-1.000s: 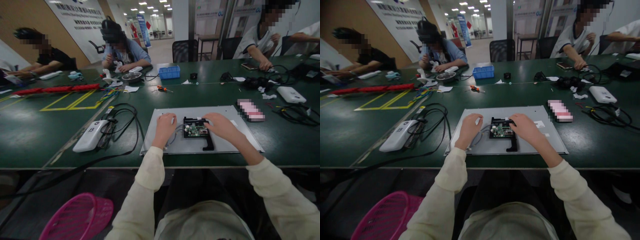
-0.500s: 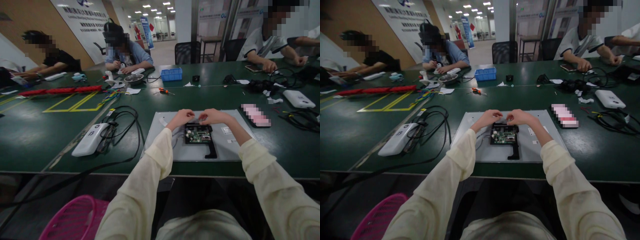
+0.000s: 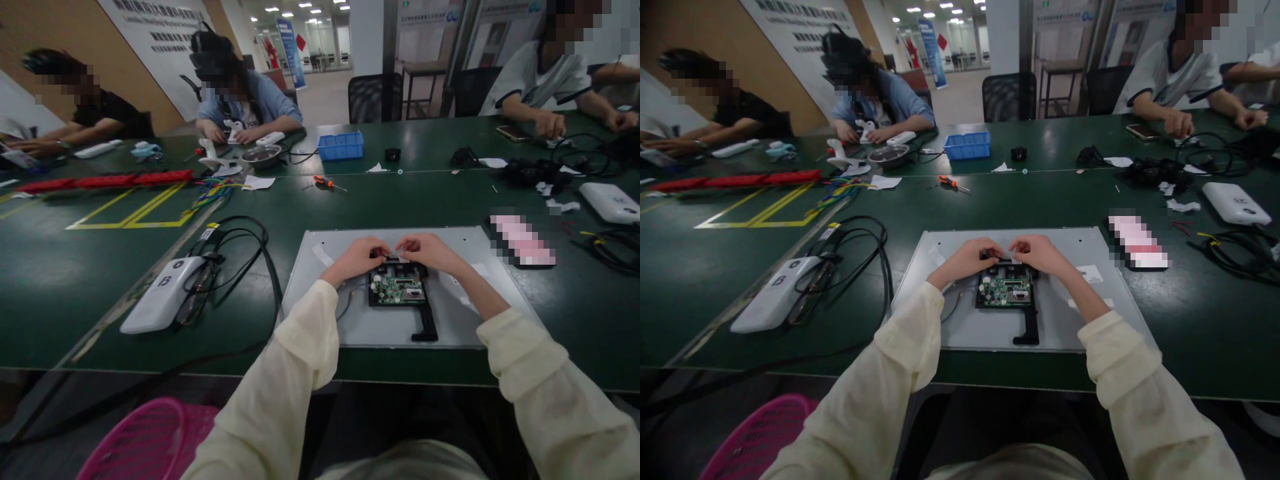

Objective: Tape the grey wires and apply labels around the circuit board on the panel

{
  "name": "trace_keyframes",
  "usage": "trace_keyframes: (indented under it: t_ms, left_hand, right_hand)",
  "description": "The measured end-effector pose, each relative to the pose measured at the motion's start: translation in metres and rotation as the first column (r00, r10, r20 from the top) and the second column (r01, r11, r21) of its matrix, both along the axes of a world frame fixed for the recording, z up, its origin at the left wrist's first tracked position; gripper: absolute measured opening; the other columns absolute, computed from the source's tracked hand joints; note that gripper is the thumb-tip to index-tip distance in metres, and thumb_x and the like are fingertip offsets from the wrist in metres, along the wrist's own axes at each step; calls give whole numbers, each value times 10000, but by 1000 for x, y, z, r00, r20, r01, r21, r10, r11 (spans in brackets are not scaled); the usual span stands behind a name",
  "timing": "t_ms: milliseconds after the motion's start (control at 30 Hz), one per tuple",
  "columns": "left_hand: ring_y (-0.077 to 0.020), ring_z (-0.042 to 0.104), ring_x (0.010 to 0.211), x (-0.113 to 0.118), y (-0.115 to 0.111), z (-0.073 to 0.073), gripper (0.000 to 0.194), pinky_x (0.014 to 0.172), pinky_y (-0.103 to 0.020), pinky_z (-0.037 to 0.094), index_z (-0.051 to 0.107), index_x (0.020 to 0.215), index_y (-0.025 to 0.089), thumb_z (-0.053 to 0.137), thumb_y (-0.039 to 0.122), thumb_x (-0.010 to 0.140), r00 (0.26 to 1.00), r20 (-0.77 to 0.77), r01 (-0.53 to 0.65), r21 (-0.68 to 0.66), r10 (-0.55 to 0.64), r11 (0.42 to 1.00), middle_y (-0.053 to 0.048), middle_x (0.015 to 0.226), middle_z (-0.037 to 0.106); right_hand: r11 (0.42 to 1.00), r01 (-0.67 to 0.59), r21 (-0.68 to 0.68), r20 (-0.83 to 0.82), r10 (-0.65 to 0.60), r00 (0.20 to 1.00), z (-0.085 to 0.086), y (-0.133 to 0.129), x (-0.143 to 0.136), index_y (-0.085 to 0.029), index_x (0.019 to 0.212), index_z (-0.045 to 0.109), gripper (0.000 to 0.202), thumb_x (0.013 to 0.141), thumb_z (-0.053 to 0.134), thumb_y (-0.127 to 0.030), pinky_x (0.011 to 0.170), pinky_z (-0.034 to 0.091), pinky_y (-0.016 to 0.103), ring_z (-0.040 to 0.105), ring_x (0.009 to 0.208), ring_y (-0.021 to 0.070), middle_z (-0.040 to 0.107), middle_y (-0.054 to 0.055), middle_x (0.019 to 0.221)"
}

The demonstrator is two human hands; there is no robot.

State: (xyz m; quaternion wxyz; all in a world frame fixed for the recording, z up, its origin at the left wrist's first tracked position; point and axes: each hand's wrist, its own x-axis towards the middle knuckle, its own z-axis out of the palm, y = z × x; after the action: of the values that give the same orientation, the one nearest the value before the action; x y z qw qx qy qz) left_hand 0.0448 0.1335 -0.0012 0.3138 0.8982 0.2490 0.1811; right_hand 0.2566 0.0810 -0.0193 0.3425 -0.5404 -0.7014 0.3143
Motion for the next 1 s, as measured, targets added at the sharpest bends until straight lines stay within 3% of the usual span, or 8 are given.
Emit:
trace_keyframes:
  t_ms: [200, 300, 500, 700, 1000]
  left_hand:
    - [-125, 606, 786, -2, -3, 2, 151, 778, -265, 473, 661, 907, 160, 588, 114, 783, 997, 3, -74, 47, 74, 996, -24, 865, 650]
    - [-129, 605, 788, -4, -2, 5, 128, 774, -268, 477, 660, 890, 168, 600, 123, 786, 995, -6, -99, 37, 99, 994, -24, 864, 649]
    - [-133, 603, 825, -8, -3, 9, 140, 799, -271, 478, 661, 917, 168, 574, 137, 812, 995, -12, -99, -15, 98, 995, -31, 901, 640]
    - [-138, 595, 885, -9, -2, 14, 167, 833, -270, 469, 669, 935, 172, 543, 138, 831, 994, -20, -106, -43, 105, 993, -38, 939, 631]
    - [-144, 590, 897, -10, 0, 15, 162, 847, -268, 457, 658, 933, 181, 537, 136, 835, 994, -23, -112, -33, 111, 993, -30, 936, 626]
  right_hand:
    - [972, 209, 106, -68, -203, 977, -2, 4, -3, -171, 819, 694, 140, 755, 600, -253, 671, 463, 279, 619, 677, 160, 684, 28, 738]
    - [952, 259, 164, -28, -258, 966, -2, 6, 0, -171, 811, 690, 129, 763, 592, -240, 679, 464, 288, 615, 693, 167, 670, 36, 747]
    - [944, 267, 194, 121, -293, 948, -5, 8, 7, -179, 850, 678, 144, 802, 546, -211, 760, 461, 316, 597, 762, 180, 643, 57, 833]
    - [945, 273, 180, 80, -291, 953, -2, 5, 1, -191, 910, 672, 213, 861, 466, -213, 856, 442, 350, 589, 916, 216, 648, 83, 957]
    - [950, 269, 160, 76, -283, 956, -1, 5, -5, -203, 919, 668, 218, 860, 459, -209, 881, 442, 367, 577, 939, 233, 638, 87, 975]
